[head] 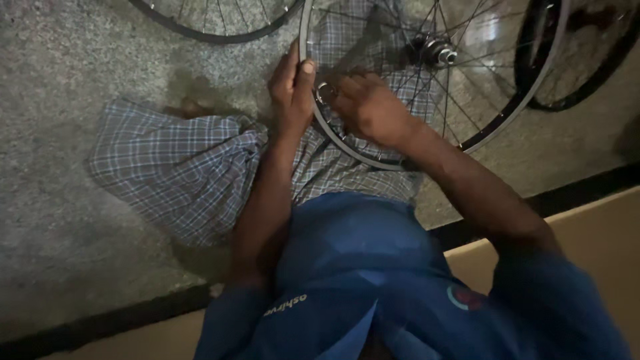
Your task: The person sits on the floor and uses a spoke wrench to tighten the nipples on a bicycle wheel. They rotate the wheel periodically to access different spokes and continue the tightening process.
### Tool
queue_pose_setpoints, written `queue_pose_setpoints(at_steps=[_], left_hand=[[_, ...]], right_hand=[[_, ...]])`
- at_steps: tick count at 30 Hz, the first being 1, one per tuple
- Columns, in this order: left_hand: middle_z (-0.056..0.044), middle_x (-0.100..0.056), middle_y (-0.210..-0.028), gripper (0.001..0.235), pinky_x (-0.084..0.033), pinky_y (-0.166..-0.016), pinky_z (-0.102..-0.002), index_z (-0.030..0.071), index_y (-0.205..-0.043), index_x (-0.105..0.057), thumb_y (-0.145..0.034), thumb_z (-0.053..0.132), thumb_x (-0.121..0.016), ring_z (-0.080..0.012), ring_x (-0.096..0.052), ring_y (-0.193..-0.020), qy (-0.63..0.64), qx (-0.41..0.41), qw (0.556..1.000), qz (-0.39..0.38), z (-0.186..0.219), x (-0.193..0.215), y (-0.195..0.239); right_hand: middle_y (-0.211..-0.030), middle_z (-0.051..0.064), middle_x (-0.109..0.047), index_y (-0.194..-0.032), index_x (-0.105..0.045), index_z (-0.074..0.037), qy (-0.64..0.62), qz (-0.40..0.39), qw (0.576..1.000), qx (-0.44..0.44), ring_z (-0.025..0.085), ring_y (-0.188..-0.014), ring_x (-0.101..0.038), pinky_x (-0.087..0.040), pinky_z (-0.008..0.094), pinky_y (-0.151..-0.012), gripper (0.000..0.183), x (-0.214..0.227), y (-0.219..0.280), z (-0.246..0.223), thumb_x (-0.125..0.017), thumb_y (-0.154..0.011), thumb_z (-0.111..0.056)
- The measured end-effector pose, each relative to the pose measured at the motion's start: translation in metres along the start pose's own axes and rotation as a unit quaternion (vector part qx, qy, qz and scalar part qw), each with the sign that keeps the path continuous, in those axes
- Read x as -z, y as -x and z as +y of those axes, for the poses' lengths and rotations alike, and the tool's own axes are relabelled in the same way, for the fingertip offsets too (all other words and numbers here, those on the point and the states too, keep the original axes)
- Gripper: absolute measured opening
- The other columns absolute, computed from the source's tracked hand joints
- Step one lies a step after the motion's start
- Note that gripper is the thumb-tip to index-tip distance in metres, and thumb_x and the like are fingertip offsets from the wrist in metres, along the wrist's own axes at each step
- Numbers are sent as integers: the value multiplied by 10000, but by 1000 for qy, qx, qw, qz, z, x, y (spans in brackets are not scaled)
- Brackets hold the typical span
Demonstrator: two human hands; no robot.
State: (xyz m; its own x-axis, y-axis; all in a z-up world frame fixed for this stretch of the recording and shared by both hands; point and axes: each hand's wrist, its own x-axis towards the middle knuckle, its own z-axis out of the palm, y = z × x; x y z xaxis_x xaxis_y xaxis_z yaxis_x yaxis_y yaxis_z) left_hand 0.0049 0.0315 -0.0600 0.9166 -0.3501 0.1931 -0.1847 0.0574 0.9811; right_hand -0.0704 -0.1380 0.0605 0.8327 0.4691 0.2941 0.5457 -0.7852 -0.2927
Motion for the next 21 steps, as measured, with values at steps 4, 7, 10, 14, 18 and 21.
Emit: queue_pose_setpoints(at_steps=[4,7,10,14,18,21], left_hand=[[-71,-663,-1026,457,-501,-775,-324,42,-1522,-530,-1133,280,-542,-159,-604,-878,28,-7,999,32,-9,-11,-6],[-68,-673,-1030,463,-499,-789,-328,41,-1522,-528,-1136,297,-516,-154,-598,-887,70,0,997,42,-14,-7,-8],[-79,-681,-1121,432,-542,-885,-352,60,-1523,-524,-1175,314,-501,-181,-669,-1015,45,-49,997,38,-12,-5,-4],[-86,-653,-1052,437,-523,-818,-358,57,-1507,-544,-1154,314,-529,-186,-626,-924,18,-39,998,36,0,-5,-8],[-82,-627,-980,503,-484,-754,-351,39,-1530,-520,-1113,319,-515,-193,-590,-851,-6,0,1000,-11,8,1,-8],[-90,-665,-1060,455,-532,-818,-362,55,-1497,-546,-1140,338,-551,-199,-651,-930,-33,-67,997,24,5,-3,-13]], right_hand=[[-988,167,-661,-993,-626,-36,-80,-20,992,-98,385,-869,-654,-524,484,-771,184,-11,-7,12,-739,-879,-126],[-913,165,-671,-1013,-641,-29,-82,-27,983,-164,391,-822,-666,-508,494,-731,206,-31,-10,15,-750,-891,-154],[-893,158,-688,-997,-646,-56,-12,-42,983,-180,377,-799,-684,-510,495,-739,214,-47,-12,11,-746,-885,-210],[-843,154,-731,-1112,-676,-78,25,-130,964,-231,381,-758,-698,-515,524,-822,292,-40,-26,6,-702,-852,-209],[-890,188,-745,-1096,-680,-38,-195,-189,943,-193,352,-777,-721,-501,520,-846,220,-4,-31,22,-663,-957,-207],[-894,230,-711,-1099,-643,1,-233,-172,933,-214,395,-794,-700,-523,495,-709,260,-4,-33,22,-676,-894,-155]])
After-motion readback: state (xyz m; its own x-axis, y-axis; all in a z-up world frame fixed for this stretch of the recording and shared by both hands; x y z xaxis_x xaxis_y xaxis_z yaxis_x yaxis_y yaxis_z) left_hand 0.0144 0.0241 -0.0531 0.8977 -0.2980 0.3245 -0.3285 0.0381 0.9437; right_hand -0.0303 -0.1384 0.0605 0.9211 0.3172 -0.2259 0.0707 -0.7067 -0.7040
